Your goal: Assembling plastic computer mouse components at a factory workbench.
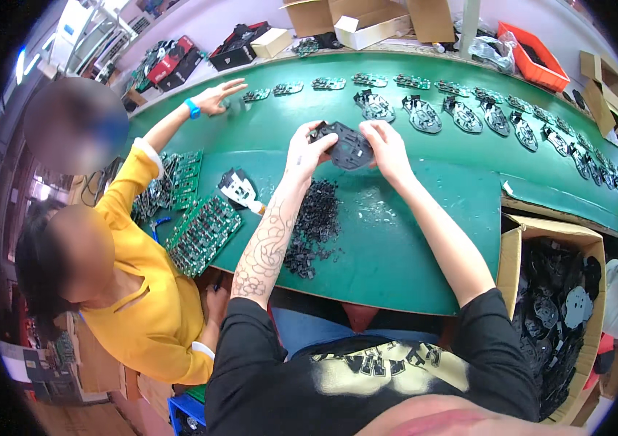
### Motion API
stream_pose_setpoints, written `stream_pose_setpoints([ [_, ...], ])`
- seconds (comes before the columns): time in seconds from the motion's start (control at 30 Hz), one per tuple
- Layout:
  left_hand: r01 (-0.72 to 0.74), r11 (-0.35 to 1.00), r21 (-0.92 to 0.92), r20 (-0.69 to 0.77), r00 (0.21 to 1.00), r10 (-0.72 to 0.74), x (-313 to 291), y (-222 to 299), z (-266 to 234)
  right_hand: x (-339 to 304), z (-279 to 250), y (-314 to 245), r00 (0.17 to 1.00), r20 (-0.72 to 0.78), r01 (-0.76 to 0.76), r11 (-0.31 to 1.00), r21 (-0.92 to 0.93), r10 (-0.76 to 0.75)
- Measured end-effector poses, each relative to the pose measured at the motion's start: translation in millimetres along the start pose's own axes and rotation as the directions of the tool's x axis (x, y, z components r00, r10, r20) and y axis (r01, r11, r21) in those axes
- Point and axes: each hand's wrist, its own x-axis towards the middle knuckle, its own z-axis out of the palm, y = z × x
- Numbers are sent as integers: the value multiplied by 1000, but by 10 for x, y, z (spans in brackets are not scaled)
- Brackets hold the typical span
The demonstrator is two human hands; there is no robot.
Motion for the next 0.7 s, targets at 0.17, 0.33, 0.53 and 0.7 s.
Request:
stream_pose_setpoints([
  [0.17,-38,999,36,-52,998,40,966,-195,-45,256,-289,311,956,-168,242,970,-15,-241],
  [0.33,50,955,294,-214,977,15,1827,-475,-331,268,-294,284,966,-142,218,976,-13,-218],
  [0.53,72,650,756,-295,925,240,2044,-606,-334,260,-259,329,968,-77,227,966,-122,-237],
  [0.7,-101,660,744,-172,926,335,1936,-594,-514,252,-141,315,970,-66,227,967,-114,-235],
])
